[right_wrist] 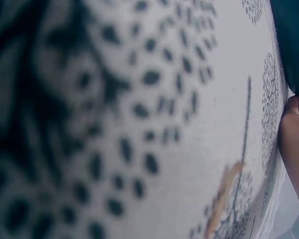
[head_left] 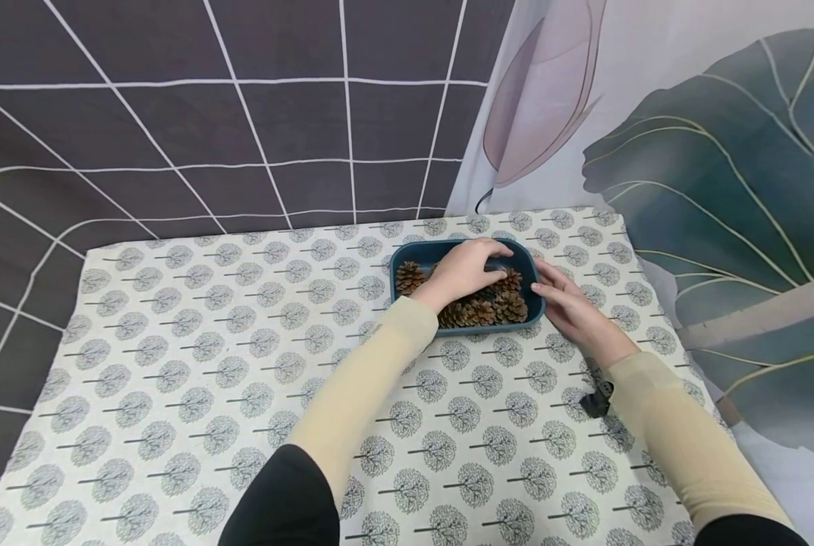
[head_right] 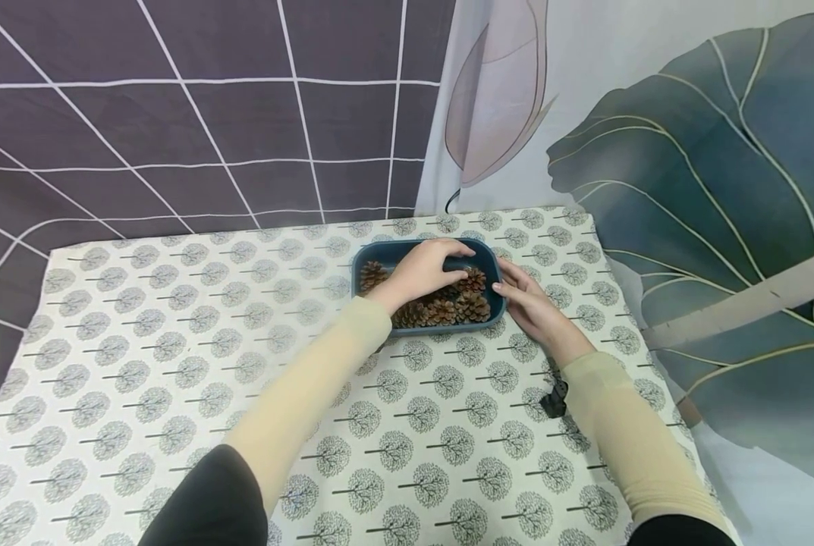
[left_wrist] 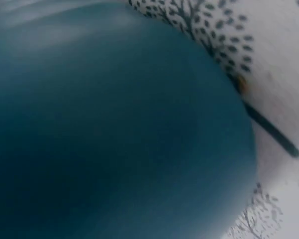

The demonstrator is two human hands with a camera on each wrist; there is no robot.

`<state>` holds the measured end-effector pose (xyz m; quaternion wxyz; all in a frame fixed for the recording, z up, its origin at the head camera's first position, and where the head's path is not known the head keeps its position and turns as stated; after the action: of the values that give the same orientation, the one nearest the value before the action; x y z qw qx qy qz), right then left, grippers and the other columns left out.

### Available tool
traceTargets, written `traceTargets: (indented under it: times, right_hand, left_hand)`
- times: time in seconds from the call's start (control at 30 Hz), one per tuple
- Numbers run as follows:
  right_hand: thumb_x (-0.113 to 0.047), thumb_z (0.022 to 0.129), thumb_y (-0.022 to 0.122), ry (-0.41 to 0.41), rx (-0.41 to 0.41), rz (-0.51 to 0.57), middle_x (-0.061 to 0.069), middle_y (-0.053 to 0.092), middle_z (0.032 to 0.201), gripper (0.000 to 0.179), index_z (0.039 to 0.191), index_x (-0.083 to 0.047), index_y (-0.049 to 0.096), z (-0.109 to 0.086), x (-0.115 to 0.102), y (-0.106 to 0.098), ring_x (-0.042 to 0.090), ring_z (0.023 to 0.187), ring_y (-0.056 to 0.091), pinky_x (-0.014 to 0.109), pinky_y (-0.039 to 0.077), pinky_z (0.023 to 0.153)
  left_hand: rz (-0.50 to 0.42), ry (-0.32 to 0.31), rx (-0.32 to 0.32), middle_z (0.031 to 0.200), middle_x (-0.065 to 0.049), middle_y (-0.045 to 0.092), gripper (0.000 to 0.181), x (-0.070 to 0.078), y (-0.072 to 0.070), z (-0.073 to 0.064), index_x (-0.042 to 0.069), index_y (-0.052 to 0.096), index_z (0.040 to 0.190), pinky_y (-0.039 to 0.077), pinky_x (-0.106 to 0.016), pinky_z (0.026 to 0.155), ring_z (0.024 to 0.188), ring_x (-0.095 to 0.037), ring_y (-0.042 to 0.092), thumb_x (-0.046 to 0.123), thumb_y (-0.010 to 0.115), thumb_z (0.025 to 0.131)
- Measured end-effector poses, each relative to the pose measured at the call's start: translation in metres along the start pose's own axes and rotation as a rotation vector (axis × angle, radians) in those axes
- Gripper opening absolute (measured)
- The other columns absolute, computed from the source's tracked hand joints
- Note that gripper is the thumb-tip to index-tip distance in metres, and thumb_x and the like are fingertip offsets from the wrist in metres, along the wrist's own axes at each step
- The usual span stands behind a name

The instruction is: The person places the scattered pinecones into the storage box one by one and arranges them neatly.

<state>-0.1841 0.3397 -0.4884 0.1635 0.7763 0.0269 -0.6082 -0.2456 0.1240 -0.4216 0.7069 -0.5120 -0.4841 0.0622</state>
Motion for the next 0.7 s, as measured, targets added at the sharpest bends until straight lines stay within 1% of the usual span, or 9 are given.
traceTargets:
  times: [0.13, 0.3, 0.33, 0.4, 0.47, 0.53, 0.57, 0.6, 0.7]
  right_hand:
    - [-0.003, 0.110, 0.049, -0.007, 0.001, 0.027, -0.015, 0.052, 0.145, 0.065, 0.169, -0.011, 0.023, 0.001, 0.001, 0.000, 0.000, 0.131, 0.057, 0.011, 0.048, 0.111]
    - [-0.002, 0.109, 0.051, -0.008, 0.005, 0.033, -0.014, 0.052, 0.146, 0.067, 0.169, -0.009, 0.022, 0.003, 0.003, -0.001, 0.001, 0.130, 0.057, 0.011, 0.048, 0.111]
    - [-0.003, 0.109, 0.051, -0.002, 0.011, 0.039, -0.009, 0.050, 0.152, 0.067, 0.169, -0.009, 0.021, 0.002, 0.003, 0.000, 0.000, 0.130, 0.057, 0.011, 0.048, 0.111]
    - [-0.005, 0.110, 0.051, 0.013, 0.014, 0.048, 0.003, 0.040, 0.166, 0.069, 0.170, -0.009, 0.017, 0.002, 0.002, 0.000, 0.000, 0.130, 0.057, 0.012, 0.047, 0.112]
    - [-0.006, 0.111, 0.050, 0.034, 0.019, 0.062, 0.011, 0.023, 0.175, 0.070, 0.170, -0.009, 0.015, 0.002, -0.001, 0.002, -0.001, 0.131, 0.057, 0.012, 0.046, 0.114]
    - [-0.008, 0.111, 0.050, 0.048, 0.027, 0.085, 0.012, 0.006, 0.180, 0.070, 0.171, -0.011, 0.013, 0.001, -0.004, 0.004, -0.002, 0.132, 0.055, 0.013, 0.045, 0.116]
    - [-0.008, 0.112, 0.049, 0.045, 0.027, 0.090, 0.011, 0.005, 0.180, 0.069, 0.171, -0.011, 0.013, 0.001, -0.006, 0.005, -0.001, 0.133, 0.055, 0.014, 0.044, 0.117]
    - [-0.009, 0.112, 0.050, 0.039, 0.036, 0.091, 0.010, 0.008, 0.180, 0.069, 0.171, -0.012, 0.015, 0.002, -0.008, 0.007, 0.000, 0.133, 0.055, 0.015, 0.045, 0.116]
    - [-0.009, 0.111, 0.050, -0.013, 0.047, 0.074, 0.009, 0.015, 0.178, 0.066, 0.170, -0.011, 0.019, 0.003, -0.018, 0.012, 0.006, 0.141, 0.050, 0.017, 0.042, 0.120]
  left_hand:
    - [0.012, 0.002, 0.021, 0.152, 0.001, 0.063, 0.042, -0.005, -0.009, -0.008, 0.020, 0.065, 0.145, 0.050, -0.031, 0.119, 0.139, -0.016, 0.061, 0.030, 0.071, 0.104]
    - [0.025, 0.001, 0.045, 0.160, -0.003, 0.056, 0.045, -0.019, -0.022, -0.019, 0.020, 0.063, 0.147, 0.043, -0.038, 0.127, 0.149, -0.021, 0.052, 0.030, 0.071, 0.104]
    - [0.024, 0.003, 0.053, 0.161, -0.003, 0.055, 0.046, -0.022, -0.025, -0.021, 0.019, 0.063, 0.148, 0.042, -0.039, 0.128, 0.151, -0.022, 0.051, 0.031, 0.071, 0.104]
    - [0.013, 0.006, 0.075, 0.162, -0.004, 0.054, 0.047, -0.029, -0.032, -0.026, 0.018, 0.062, 0.149, 0.039, -0.041, 0.130, 0.153, -0.023, 0.048, 0.030, 0.071, 0.104]
    - [0.001, 0.015, 0.100, 0.162, -0.005, 0.053, 0.049, -0.035, -0.040, -0.033, 0.016, 0.061, 0.149, 0.038, -0.042, 0.130, 0.153, -0.024, 0.048, 0.031, 0.071, 0.104]
    - [0.005, 0.022, 0.120, 0.163, -0.006, 0.052, 0.052, -0.039, -0.049, -0.041, 0.015, 0.059, 0.151, 0.038, -0.044, 0.131, 0.153, -0.026, 0.047, 0.031, 0.072, 0.103]
    - [0.014, 0.026, 0.127, 0.164, -0.006, 0.050, 0.053, -0.042, -0.054, -0.045, 0.014, 0.058, 0.152, 0.037, -0.045, 0.131, 0.154, -0.027, 0.047, 0.032, 0.072, 0.103]
    - [0.026, 0.028, 0.135, 0.165, -0.006, 0.049, 0.054, -0.043, -0.059, -0.050, 0.015, 0.058, 0.152, 0.038, -0.047, 0.130, 0.154, -0.028, 0.046, 0.032, 0.071, 0.103]
    - [0.065, 0.026, 0.156, 0.170, -0.003, 0.043, 0.059, -0.049, -0.072, -0.065, 0.017, 0.053, 0.156, 0.037, -0.051, 0.131, 0.156, -0.030, 0.043, 0.037, 0.070, 0.104]
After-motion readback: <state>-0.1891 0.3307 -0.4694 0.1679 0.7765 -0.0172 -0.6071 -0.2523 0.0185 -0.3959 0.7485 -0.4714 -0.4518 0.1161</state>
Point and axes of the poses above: each hand's wrist, its own z-axis towards the middle knuckle, its own y-axis out of the palm, x = y × z, the point moved 3 cm from there along z, towards the middle knuckle
